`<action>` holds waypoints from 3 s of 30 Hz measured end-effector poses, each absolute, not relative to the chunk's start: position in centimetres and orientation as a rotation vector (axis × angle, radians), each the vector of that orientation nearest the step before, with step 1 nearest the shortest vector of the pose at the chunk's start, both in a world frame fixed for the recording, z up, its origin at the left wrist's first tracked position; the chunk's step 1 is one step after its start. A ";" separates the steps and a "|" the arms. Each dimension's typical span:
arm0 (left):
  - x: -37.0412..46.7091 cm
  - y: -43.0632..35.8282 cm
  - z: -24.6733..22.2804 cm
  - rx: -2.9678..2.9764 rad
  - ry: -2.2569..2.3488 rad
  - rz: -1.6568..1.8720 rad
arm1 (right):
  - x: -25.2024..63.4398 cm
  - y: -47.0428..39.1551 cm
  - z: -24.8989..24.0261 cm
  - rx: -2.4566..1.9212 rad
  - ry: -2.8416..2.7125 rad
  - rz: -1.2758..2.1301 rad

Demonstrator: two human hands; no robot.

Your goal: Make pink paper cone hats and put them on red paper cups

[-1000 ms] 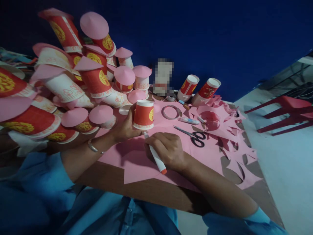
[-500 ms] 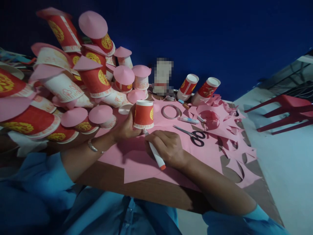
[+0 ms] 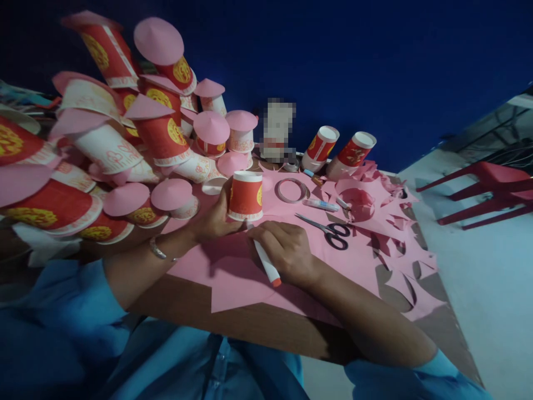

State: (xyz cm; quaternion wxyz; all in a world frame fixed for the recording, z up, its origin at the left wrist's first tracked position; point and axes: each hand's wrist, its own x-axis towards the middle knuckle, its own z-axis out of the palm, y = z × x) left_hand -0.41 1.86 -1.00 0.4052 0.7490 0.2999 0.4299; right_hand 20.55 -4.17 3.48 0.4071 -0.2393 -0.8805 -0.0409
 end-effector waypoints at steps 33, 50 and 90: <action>-0.5 1.8 -1.2 1.839 0.725 1.061 | 20.6 -4.5 3.5 -0.566 -2.227 -0.044; -0.6 1.9 -2.0 1.866 0.847 1.003 | 20.4 -4.6 3.1 -0.579 -2.241 -0.070; -0.3 1.6 -1.5 1.901 0.809 1.033 | 20.8 -4.2 3.0 -0.622 -2.237 -0.090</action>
